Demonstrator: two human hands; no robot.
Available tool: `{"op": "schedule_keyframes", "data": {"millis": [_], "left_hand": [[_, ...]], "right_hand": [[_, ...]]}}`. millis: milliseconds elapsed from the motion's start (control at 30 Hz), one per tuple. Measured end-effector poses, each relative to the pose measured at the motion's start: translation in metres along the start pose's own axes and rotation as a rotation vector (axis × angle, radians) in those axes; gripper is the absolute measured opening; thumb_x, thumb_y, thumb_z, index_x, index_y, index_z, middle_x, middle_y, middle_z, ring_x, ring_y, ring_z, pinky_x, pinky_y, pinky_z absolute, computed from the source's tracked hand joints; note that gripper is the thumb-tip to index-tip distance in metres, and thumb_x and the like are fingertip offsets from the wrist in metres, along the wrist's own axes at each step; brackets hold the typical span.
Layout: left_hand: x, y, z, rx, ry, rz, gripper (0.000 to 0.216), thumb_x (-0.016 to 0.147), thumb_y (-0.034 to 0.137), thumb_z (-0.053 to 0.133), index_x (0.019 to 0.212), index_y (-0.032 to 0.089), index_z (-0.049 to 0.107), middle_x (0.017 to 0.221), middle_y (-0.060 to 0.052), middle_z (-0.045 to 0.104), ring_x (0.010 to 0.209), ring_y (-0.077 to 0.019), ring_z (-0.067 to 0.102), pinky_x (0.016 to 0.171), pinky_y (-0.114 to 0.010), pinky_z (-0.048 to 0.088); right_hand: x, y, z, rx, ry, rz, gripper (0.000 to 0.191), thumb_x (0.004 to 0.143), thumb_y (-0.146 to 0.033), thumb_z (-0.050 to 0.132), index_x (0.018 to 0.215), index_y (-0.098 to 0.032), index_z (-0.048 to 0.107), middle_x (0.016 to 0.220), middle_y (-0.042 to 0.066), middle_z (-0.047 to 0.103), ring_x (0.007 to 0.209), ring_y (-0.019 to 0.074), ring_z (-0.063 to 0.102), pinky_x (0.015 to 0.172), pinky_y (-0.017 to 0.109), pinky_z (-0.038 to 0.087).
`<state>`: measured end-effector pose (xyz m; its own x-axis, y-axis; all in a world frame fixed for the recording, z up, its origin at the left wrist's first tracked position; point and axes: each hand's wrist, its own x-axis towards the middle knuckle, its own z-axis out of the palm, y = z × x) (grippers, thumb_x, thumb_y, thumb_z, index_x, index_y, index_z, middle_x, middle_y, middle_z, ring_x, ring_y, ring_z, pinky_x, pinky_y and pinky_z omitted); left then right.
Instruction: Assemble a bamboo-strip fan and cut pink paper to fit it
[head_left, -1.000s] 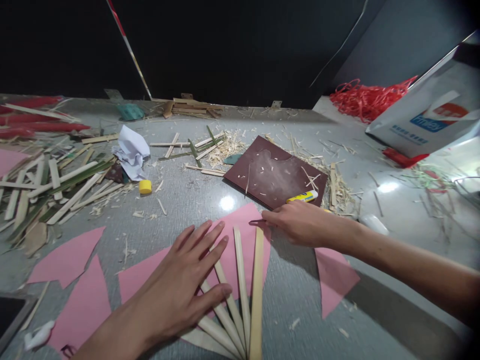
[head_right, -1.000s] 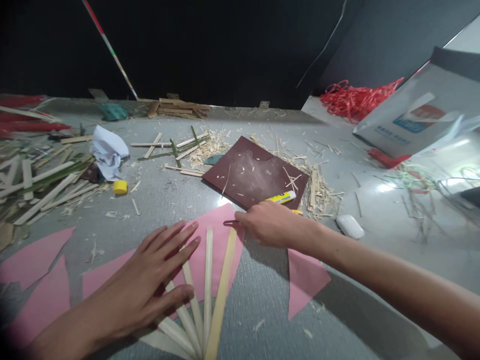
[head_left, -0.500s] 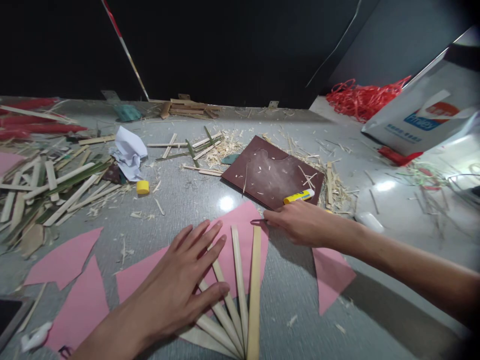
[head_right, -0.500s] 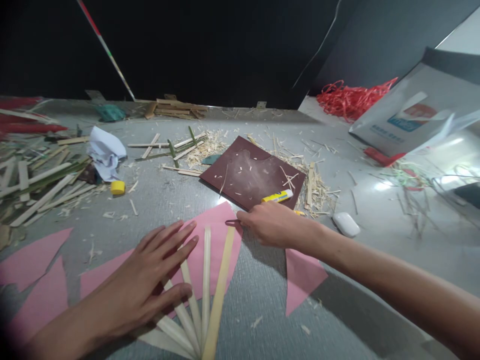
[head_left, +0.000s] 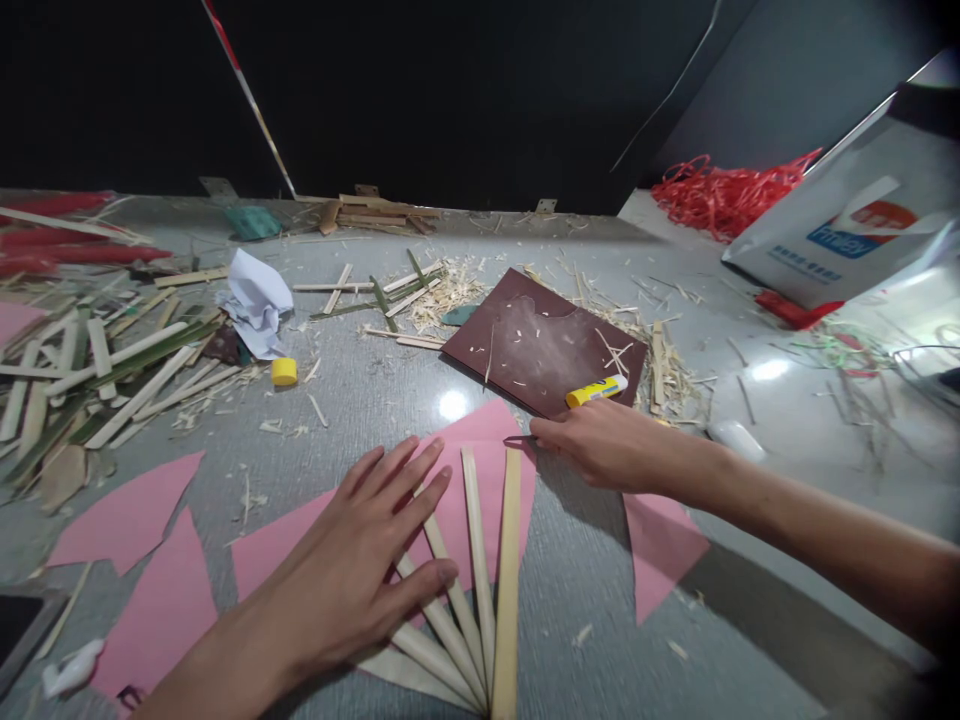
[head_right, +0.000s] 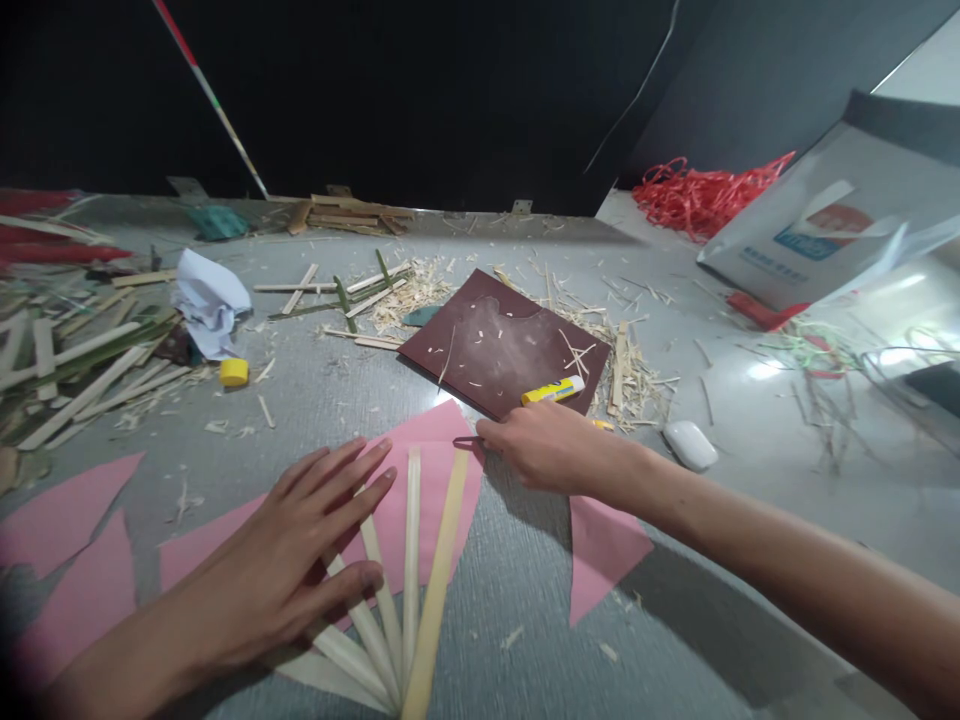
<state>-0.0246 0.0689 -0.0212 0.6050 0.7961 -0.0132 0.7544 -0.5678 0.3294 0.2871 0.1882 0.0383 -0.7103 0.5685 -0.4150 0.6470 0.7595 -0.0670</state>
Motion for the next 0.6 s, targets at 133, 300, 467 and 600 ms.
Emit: {"op": "schedule_keyframes", "data": {"millis": [133, 300, 467, 600], "left_hand": [[-0.0003, -0.0002, 0.0009, 0.011, -0.002, -0.002, 0.082, 0.104, 0.068, 0.052, 0.171, 0.031, 0.022, 0.178, -0.007, 0.021, 0.163, -0.0371, 0.023, 0.126, -0.064, 0.032], [-0.0020, -0.0009, 0.0022, 0.008, 0.013, 0.003, 0.082, 0.104, 0.068, 0.052, 0.171, 0.031, 0.022, 0.178, -0.007, 0.022, 0.163, -0.0378, 0.024, 0.125, -0.065, 0.033], [-0.0017, -0.0016, 0.0024, 0.000, 0.015, -0.002, 0.083, 0.103, 0.068, 0.055, 0.171, 0.032, 0.023, 0.178, -0.006, 0.023, 0.162, -0.0389, 0.025, 0.126, -0.064, 0.033], [-0.0010, -0.0018, 0.0019, 0.019, 0.019, 0.007, 0.083, 0.103, 0.067, 0.054, 0.171, 0.031, 0.023, 0.177, -0.007, 0.023, 0.162, -0.0390, 0.026, 0.124, -0.065, 0.034]], "right_hand": [[-0.0007, 0.0004, 0.0011, 0.003, 0.001, 0.005, 0.024, 0.086, -0.001, 0.055, 0.102, -0.015, 0.066, 0.072, 0.004, 0.062, 0.059, 0.0144, 0.049, 0.057, 0.032, 0.015], [-0.0015, 0.0014, 0.0036, -0.001, 0.037, 0.000, 0.022, 0.086, -0.002, 0.054, 0.099, -0.016, 0.065, 0.068, 0.002, 0.058, 0.056, 0.0138, 0.044, 0.057, 0.032, 0.013], [-0.0040, 0.0023, 0.0034, -0.005, 0.023, 0.004, 0.022, 0.088, -0.003, 0.051, 0.099, -0.015, 0.065, 0.070, 0.004, 0.060, 0.058, 0.0153, 0.046, 0.056, 0.032, 0.014], [-0.0075, 0.0046, 0.0050, -0.006, 0.024, 0.015, 0.023, 0.088, -0.002, 0.053, 0.102, -0.016, 0.065, 0.072, 0.005, 0.062, 0.061, 0.0162, 0.051, 0.056, 0.031, 0.017]]}}
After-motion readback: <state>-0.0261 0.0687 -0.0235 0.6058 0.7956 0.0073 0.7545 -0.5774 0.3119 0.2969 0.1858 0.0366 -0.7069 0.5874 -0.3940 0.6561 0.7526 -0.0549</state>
